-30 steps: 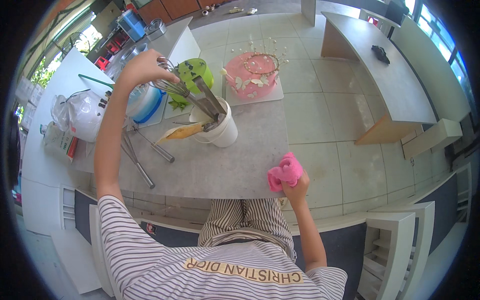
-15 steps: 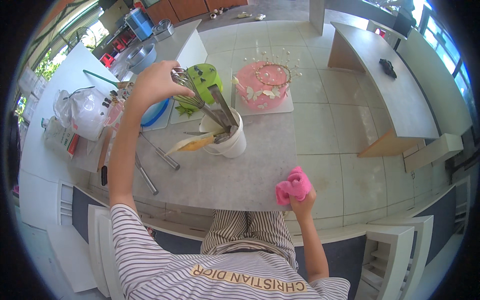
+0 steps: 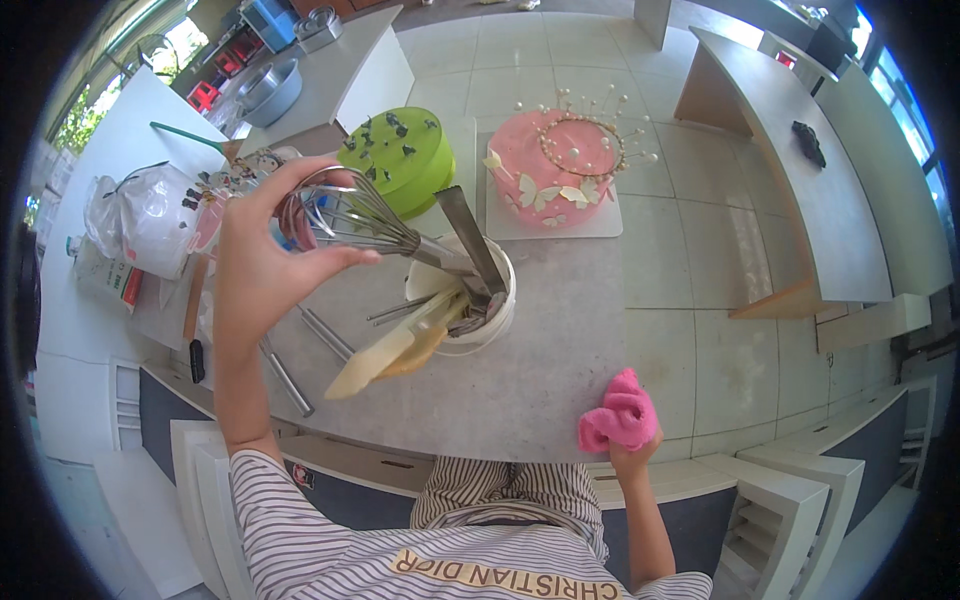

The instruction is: Cleaning a whisk and metal spatula using a pink cloth in a bakery kitchen.

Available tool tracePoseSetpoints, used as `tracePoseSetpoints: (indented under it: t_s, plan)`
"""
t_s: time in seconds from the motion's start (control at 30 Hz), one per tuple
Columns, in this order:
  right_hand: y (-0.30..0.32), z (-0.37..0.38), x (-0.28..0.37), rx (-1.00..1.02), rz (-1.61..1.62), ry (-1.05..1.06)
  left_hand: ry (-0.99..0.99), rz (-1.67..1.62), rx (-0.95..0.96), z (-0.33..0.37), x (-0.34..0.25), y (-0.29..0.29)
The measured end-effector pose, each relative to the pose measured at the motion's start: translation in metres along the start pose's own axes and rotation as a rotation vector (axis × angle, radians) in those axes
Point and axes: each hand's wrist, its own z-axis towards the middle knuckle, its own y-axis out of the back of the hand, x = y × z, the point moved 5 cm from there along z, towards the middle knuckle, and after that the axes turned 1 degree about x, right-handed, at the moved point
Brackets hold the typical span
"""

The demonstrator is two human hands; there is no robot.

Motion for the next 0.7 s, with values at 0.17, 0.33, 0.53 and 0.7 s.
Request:
tracePoseSetpoints:
  t_s: [0.17, 0.33, 0.53, 0.7]
  plan:
    - [-0.002, 0.000, -0.006, -0.024, -0.050, -0.050, -0.017, -0.166, -0.007, 0.001, 0.028, -0.011]
    - [-0.002, 0.000, -0.009, -0.010, -0.139, -0.010, -0.244, -0.224, 0.035, 0.006, 0.032, -0.021]
    - [-0.006, 0.001, -0.008, -0.025, -0.083, -0.068, -0.148, -0.293, 0.099, 0.031, 0.047, -0.035]
    - [-0.005, 0.003, -0.005, -0.001, -0.113, 0.003, -0.075, -0.260, 0.204, 0.035, 0.048, -0.049]
